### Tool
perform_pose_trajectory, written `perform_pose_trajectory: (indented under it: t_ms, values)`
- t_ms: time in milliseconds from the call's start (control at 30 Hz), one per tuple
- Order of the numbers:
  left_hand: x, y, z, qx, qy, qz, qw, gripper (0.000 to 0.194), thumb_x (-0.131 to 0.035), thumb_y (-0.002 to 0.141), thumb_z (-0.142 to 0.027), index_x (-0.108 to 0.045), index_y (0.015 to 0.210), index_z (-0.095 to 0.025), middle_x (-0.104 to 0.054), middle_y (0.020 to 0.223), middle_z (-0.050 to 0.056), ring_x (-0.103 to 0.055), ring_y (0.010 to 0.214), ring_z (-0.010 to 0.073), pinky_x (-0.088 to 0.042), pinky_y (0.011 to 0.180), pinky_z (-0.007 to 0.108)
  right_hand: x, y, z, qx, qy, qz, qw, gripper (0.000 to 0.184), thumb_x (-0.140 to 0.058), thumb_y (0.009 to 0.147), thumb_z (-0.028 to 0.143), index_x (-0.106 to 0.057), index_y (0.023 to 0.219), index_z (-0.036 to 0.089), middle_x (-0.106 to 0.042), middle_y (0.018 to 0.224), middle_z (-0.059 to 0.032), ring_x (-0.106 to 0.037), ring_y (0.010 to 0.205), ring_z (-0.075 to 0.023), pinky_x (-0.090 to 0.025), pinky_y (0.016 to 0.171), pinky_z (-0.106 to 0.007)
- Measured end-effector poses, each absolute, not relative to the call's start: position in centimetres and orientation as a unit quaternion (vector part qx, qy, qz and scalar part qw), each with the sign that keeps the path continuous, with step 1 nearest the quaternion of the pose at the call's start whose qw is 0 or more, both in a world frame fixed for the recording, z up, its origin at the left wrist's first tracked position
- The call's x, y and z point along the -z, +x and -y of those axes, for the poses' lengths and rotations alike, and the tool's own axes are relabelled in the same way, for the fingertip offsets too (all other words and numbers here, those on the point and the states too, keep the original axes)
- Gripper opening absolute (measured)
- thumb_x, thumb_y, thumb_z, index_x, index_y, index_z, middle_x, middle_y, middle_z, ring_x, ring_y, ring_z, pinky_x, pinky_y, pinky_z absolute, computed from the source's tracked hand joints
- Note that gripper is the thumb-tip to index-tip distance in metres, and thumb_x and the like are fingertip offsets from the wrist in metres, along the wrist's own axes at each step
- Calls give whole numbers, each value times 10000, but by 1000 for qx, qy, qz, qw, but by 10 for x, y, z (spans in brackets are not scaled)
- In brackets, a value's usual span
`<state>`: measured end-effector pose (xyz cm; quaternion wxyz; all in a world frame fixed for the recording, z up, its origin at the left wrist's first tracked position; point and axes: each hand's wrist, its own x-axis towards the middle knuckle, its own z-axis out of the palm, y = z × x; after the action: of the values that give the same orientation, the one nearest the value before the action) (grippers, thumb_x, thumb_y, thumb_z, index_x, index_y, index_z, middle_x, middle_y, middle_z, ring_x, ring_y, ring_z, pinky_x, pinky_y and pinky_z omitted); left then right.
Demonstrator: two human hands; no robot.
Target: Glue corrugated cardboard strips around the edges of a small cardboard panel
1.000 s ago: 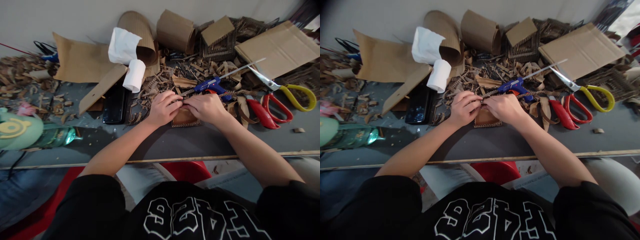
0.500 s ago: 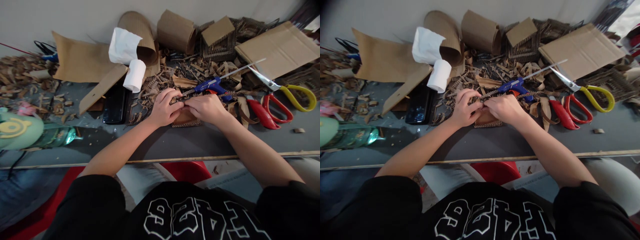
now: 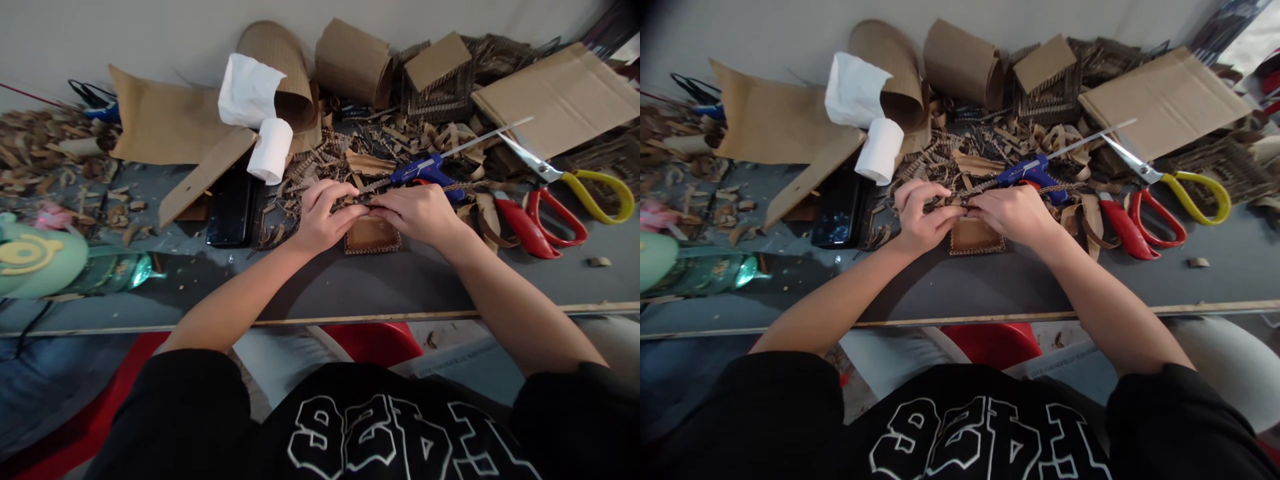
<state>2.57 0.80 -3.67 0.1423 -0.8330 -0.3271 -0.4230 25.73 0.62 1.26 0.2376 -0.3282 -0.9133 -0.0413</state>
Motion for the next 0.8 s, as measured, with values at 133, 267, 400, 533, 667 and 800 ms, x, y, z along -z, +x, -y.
perform_pose_trajectory:
  t_ms: [133, 267, 400, 533, 667, 800]
  values:
    - [33, 29, -6, 394, -849, 336, 106, 275, -442, 1017, -388, -694, 1016, -278, -618, 1077, 66, -533, 1129, 221, -451, 1030, 395, -15, 256, -5, 43, -334, 918, 210, 340, -455, 1027, 349, -747, 969, 186, -769, 901, -45, -692, 790, -165, -361, 601, -278]
    - [33, 31, -6, 373, -853, 360, 61, 369, -338, 1034, -413, -678, 1002, -274, -585, 1044, 77, -519, 1127, 233, -432, 1047, 431, -16, 256, -5, 35, -335, 915, 221, 358, -435, 1037, 352, -751, 990, 191, -771, 898, -38, -696, 793, -160, -360, 597, -272]
    - [39, 29, -10, 380, -849, 366, 35, 433, -280, 1036, -458, -657, 943, -267, -550, 1036, 84, -496, 1139, 245, -403, 1052, 453, -13, 255, -5, 32, -334, 907, 254, 353, -447, 1040, 366, -759, 1025, 202, -779, 918, -27, -706, 805, -154, -379, 605, -263]
    - [43, 28, -14, 400, -829, 389, 32, 482, -274, 1016, -555, -616, 884, -242, -528, 1048, 98, -471, 1153, 261, -359, 1062, 479, -11, 256, -7, 48, -348, 894, 279, 320, -479, 1031, 351, -767, 1022, 213, -781, 900, -18, -710, 782, -146, -406, 614, -254]
    - [43, 30, -14, 416, -820, 391, 52, 481, -251, 1022, -545, -588, 869, -236, -519, 1019, 92, -476, 1124, 251, -375, 1043, 472, -12, 257, -7, 41, -361, 890, 277, 329, -481, 1027, 372, -769, 1013, 213, -780, 881, -28, -710, 766, -148, -423, 617, -259]
    - [41, 30, -11, 404, -835, 370, 44, 444, -256, 1027, -513, -578, 893, -239, -521, 1007, 90, -491, 1091, 244, -391, 1030, 471, -13, 255, -6, 45, -351, 894, 275, 315, -486, 1029, 351, -766, 1013, 208, -782, 896, -20, -715, 777, -145, -426, 607, -264]
